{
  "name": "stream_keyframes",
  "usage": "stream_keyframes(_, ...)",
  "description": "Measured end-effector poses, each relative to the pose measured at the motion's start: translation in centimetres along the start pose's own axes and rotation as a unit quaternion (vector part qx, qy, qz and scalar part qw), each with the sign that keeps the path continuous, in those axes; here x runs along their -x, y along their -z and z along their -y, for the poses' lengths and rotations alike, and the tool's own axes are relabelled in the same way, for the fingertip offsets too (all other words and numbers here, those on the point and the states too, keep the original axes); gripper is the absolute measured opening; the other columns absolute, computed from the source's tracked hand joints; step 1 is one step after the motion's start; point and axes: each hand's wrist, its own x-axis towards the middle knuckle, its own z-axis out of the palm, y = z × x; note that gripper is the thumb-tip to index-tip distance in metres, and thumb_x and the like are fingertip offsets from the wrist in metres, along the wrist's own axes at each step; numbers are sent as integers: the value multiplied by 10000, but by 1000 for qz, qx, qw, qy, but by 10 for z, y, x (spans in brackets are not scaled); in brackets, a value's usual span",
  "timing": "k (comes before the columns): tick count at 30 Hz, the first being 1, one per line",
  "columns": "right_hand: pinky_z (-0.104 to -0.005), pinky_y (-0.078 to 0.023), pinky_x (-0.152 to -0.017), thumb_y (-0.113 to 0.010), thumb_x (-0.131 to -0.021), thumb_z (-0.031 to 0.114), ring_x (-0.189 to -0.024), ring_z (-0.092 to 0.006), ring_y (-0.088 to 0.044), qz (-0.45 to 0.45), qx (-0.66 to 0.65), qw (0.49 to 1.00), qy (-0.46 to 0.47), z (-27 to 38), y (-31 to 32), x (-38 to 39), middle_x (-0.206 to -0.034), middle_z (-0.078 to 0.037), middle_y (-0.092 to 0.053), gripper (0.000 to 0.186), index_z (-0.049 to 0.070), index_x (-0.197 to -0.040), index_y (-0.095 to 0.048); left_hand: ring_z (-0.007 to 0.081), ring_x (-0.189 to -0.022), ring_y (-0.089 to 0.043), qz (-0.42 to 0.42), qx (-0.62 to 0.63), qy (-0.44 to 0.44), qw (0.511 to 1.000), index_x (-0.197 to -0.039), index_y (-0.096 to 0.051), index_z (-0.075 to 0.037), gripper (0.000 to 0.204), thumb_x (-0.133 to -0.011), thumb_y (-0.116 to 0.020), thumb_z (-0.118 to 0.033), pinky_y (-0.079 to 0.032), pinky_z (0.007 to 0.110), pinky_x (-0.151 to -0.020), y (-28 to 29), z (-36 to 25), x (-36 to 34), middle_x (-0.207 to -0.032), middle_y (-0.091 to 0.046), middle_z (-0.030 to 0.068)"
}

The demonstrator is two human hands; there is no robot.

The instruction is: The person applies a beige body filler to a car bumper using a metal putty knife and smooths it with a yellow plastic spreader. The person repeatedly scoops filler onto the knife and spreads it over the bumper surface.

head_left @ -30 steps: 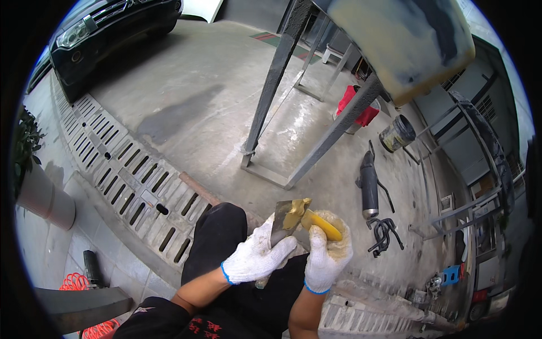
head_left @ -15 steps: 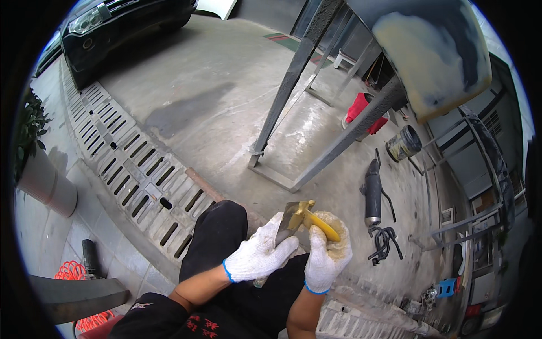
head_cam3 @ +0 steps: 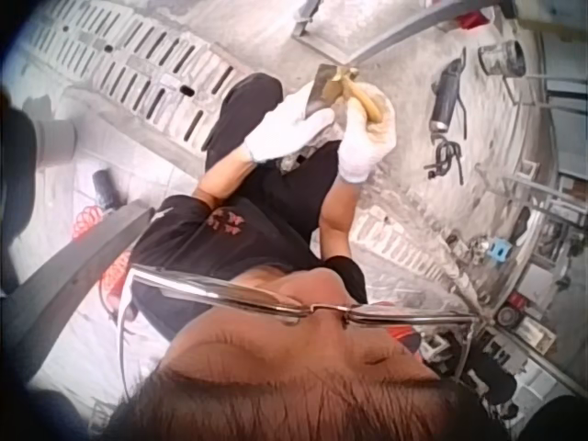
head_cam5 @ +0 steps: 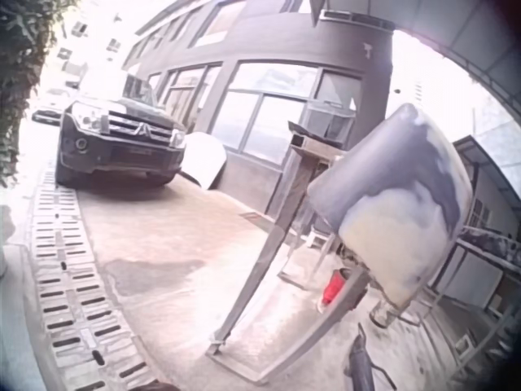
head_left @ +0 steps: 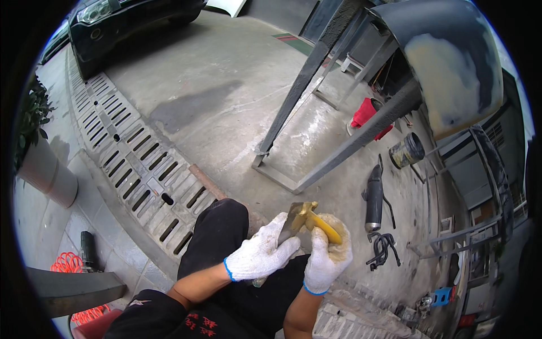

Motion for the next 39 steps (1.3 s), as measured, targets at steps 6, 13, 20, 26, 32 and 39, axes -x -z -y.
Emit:
stream_keyframes(6, -332, -487, -933, -628, -826, -71, -991, -209, -629, -5, -11, 1000, -18, 3, -2, 1, -1082, -150, -653, 291, -65, -1115, -598, 214, -738, -674, 3, 6, 5, 1000, -1416, -309, 74, 680, -935, -588, -316, -532, 340, -709, -2, 2, 0, -940, -652, 200)
stream_keyframes(13, -340, -491, -933, -630, -830, -79, -999, -208, -628, 7, -3, 1000, -16, 2, -2, 2, -1087, -151, -651, 290, -62, -1119, -598, 371, -937, -661, -8, -25, -19, 999, -1381, -363, 55, 620, -933, -580, -314, -513, 409, -827, 1, 0, 0, -1075, -612, 291)
stream_keyframes(20, -329, -490, -930, -638, -830, -81, -999, -200, -626, 25, 20, 999, 7, -2, 1, 2, -1088, -138, -649, 287, -61, -1114, -605, 417, -1095, -595, 25, -20, 19, 999, -1385, -364, 61, 636, -933, -570, -336, -473, 423, -928, 8, -15, 1, -1184, -569, 312)
stream_keyframes(26, -326, -494, -922, -630, -828, -96, -992, -195, -624, 34, 27, 999, 26, -2, 2, 2, -1077, -131, -647, 259, -60, -1085, -617, 440, -1201, -526, 28, -54, 26, 998, -1398, -357, 68, 669, -931, -559, -367, -432, 427, -1003, 8, -10, 1, -1298, -504, 328)
stream_keyframes(32, -329, -500, -918, -624, -823, -112, -992, -199, -624, 43, 22, 999, 26, -1, 1, 2, -1074, -131, -643, 250, -61, -1067, -622, 434, -1216, -517, 38, -62, 37, 997, -1393, -365, 66, 662, -929, -563, -362, -428, 425, -1008, 10, -12, 1, -1301, -502, 327)
stream_keyframes(39, -330, -502, -918, -615, -817, -130, -997, -201, -623, 54, 42, 997, 42, -3, 3, 4, -1090, -143, -633, 253, -60, -1060, -621, 452, -1165, -533, -7, -42, -18, 999, -1326, -425, 59, 538, -929, -555, -280, -445, 445, -961, 4, -18, 3, -1242, -530, 308)
